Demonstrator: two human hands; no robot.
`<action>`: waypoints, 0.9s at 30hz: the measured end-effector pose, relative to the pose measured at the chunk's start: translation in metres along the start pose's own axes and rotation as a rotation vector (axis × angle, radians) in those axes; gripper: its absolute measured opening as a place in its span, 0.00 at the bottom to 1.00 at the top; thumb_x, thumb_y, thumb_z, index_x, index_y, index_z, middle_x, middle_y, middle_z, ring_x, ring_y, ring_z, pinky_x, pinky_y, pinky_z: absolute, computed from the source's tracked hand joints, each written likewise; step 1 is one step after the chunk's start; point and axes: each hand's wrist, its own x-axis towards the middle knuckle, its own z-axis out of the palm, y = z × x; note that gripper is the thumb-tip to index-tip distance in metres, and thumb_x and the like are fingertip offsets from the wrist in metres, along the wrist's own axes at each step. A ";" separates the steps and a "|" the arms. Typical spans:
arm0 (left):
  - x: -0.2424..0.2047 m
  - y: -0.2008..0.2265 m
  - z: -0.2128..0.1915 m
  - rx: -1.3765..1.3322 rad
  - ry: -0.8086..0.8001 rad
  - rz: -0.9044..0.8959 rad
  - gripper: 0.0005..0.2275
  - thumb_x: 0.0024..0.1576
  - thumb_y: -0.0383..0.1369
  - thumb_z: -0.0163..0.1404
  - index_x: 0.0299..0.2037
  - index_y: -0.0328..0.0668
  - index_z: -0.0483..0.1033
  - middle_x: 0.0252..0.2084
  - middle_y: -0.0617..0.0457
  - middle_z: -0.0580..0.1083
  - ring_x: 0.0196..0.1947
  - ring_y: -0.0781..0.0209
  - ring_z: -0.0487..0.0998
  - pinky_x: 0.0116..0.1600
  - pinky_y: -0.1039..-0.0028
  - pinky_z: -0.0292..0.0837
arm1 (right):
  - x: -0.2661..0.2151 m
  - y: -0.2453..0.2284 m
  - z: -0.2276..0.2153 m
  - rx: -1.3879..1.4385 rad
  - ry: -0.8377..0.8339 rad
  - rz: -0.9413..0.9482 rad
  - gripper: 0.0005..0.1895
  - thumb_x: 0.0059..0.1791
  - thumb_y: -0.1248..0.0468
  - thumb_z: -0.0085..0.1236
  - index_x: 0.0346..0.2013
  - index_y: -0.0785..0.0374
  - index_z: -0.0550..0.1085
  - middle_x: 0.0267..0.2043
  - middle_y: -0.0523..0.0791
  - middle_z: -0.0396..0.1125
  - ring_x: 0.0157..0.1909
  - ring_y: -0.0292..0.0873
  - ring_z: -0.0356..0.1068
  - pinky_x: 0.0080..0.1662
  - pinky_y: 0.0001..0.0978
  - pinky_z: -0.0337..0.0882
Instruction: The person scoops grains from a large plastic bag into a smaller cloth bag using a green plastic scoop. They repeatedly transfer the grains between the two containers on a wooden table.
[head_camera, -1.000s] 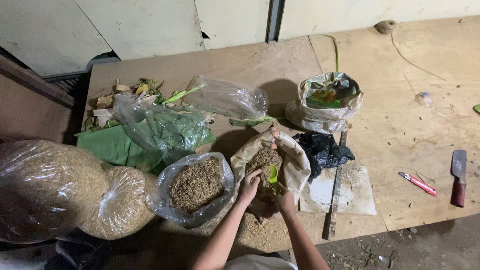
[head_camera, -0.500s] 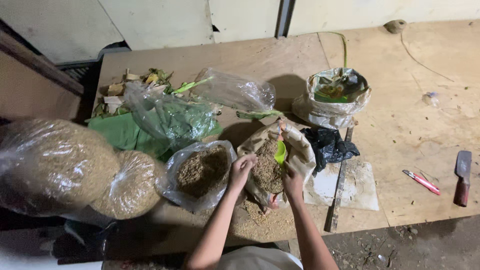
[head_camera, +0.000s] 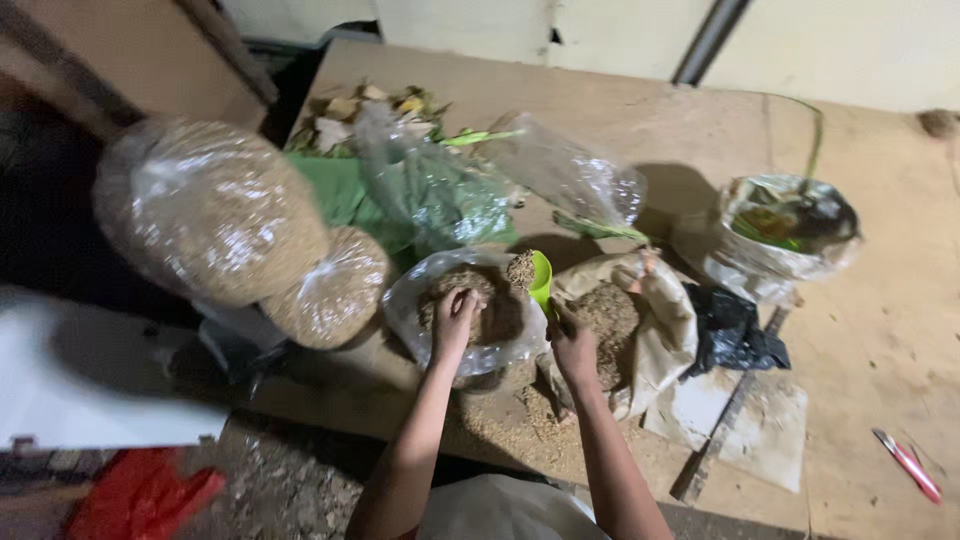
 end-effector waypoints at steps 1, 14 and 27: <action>0.000 -0.003 -0.010 -0.002 0.035 -0.001 0.08 0.65 0.32 0.51 0.41 0.32 0.75 0.35 0.53 0.77 0.37 0.67 0.79 0.44 0.76 0.75 | -0.001 -0.004 0.009 -0.089 0.011 -0.016 0.22 0.53 0.67 0.53 0.63 0.56 0.75 0.34 0.55 0.76 0.33 0.46 0.75 0.39 0.41 0.73; -0.006 -0.001 -0.036 0.125 0.148 0.104 0.06 0.65 0.30 0.50 0.42 0.33 0.75 0.37 0.52 0.78 0.40 0.66 0.79 0.47 0.77 0.75 | -0.019 -0.025 0.041 -0.383 0.162 -0.344 0.19 0.53 0.68 0.51 0.58 0.56 0.76 0.41 0.55 0.74 0.32 0.51 0.75 0.36 0.44 0.76; -0.033 -0.055 0.113 0.262 -0.365 -0.174 0.08 0.67 0.33 0.46 0.46 0.39 0.76 0.48 0.46 0.78 0.50 0.59 0.79 0.57 0.70 0.76 | -0.011 0.091 -0.060 -0.493 0.374 0.283 0.31 0.49 0.68 0.47 0.67 0.47 0.69 0.41 0.60 0.73 0.37 0.62 0.74 0.40 0.53 0.72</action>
